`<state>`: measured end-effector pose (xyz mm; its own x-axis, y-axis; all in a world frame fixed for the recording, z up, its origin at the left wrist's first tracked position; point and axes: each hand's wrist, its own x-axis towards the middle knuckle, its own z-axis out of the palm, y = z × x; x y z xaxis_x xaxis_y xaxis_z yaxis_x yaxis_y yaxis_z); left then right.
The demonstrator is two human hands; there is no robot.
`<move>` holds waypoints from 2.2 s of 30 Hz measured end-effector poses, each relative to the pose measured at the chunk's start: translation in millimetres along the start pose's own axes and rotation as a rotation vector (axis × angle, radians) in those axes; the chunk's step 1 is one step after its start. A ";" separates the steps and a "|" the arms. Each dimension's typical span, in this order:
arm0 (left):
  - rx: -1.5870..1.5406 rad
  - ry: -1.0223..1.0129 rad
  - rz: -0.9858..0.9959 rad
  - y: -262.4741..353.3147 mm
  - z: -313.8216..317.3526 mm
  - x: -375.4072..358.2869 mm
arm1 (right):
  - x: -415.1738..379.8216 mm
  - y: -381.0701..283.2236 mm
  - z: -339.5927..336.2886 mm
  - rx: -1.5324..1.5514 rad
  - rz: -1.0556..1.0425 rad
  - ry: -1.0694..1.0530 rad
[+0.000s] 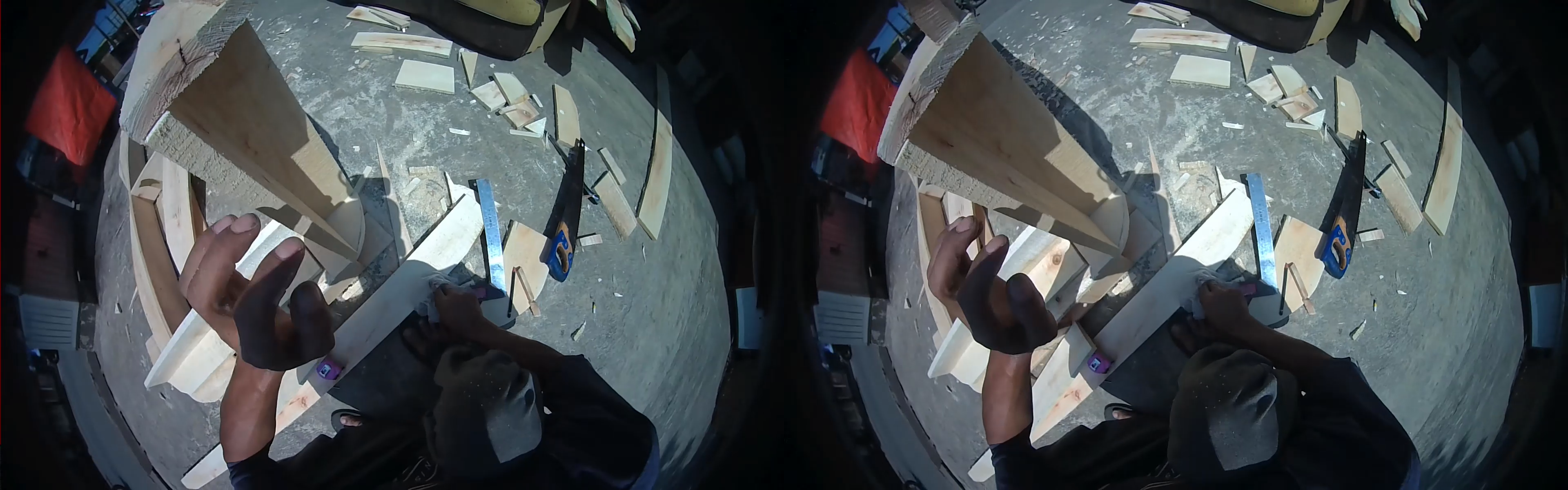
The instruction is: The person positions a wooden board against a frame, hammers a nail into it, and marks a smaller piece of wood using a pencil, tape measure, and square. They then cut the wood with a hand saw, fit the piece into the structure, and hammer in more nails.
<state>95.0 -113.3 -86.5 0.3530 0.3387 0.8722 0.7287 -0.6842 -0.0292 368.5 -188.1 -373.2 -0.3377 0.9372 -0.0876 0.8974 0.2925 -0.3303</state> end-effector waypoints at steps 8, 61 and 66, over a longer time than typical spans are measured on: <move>-0.050 -0.015 -0.092 -9.6 -18.7 -5.4 | -0.9 17.2 22.6 -0.020 -0.009 0.019; -0.785 0.374 -0.513 -36.9 -88.6 120.0 | -296.0 117.6 110.7 0.250 1.132 0.005; -0.832 0.255 -0.542 -53.1 -60.2 134.6 | -285.4 128.5 101.7 0.297 1.174 0.023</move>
<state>68.5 -70.3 61.8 -0.1091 0.6548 0.7479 0.0804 -0.7441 0.6632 551.3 -437.3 -486.3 0.6460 0.6067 -0.4632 0.5528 -0.7903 -0.2641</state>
